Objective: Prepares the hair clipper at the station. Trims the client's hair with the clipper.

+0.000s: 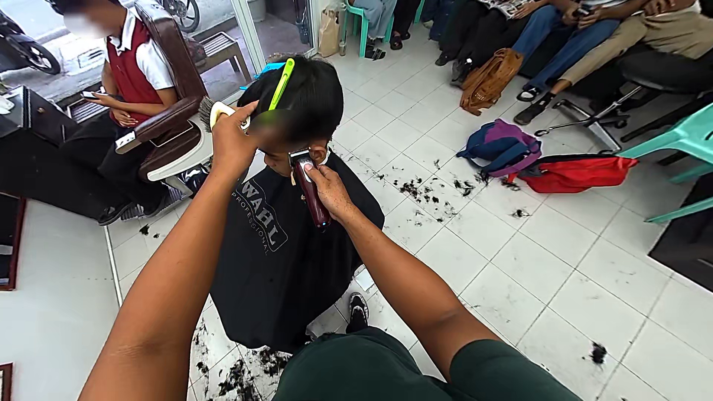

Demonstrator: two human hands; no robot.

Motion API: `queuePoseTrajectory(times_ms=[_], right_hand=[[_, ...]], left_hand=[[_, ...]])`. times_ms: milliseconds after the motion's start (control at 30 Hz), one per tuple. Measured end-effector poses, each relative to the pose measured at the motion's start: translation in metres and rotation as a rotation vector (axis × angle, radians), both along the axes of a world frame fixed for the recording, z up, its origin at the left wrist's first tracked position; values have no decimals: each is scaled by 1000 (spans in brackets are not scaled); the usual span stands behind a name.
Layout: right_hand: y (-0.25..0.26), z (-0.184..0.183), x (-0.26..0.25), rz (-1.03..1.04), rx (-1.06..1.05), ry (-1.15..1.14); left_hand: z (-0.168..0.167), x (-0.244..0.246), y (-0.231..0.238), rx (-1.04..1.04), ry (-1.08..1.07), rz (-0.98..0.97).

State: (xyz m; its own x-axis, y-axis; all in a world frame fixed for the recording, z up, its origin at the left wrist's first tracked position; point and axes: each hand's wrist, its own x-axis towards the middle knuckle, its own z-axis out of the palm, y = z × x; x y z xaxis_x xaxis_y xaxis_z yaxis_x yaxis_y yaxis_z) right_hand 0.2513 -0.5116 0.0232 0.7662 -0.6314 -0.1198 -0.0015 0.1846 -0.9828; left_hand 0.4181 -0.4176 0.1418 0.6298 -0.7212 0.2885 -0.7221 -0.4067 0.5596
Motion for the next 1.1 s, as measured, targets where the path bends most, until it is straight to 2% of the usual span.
queuePoseTrajectory(times_ms=[200, 367, 500, 633, 800, 933, 1100], right_hand=[[0, -2, 2, -14, 14, -51], [-2, -2, 1, 13, 5, 0], [-2, -5, 2, -1, -11, -69], [-5, -4, 0, 29, 0, 27], [-2, -2, 0, -5, 4, -49], [-3, 3, -3, 28, 41, 34], [-1, 4, -2, -2, 38, -57]], left_hand=[[-1, 0, 0, 5, 5, 1], [-1, 1, 1, 8, 0, 3], [-2, 2, 1, 9, -1, 6], [-2, 2, 0, 19, -7, 12], [-2, 2, 0, 11, -12, 5], [-1, 2, -1, 22, -14, 6], [-2, 4, -1, 24, -23, 7]])
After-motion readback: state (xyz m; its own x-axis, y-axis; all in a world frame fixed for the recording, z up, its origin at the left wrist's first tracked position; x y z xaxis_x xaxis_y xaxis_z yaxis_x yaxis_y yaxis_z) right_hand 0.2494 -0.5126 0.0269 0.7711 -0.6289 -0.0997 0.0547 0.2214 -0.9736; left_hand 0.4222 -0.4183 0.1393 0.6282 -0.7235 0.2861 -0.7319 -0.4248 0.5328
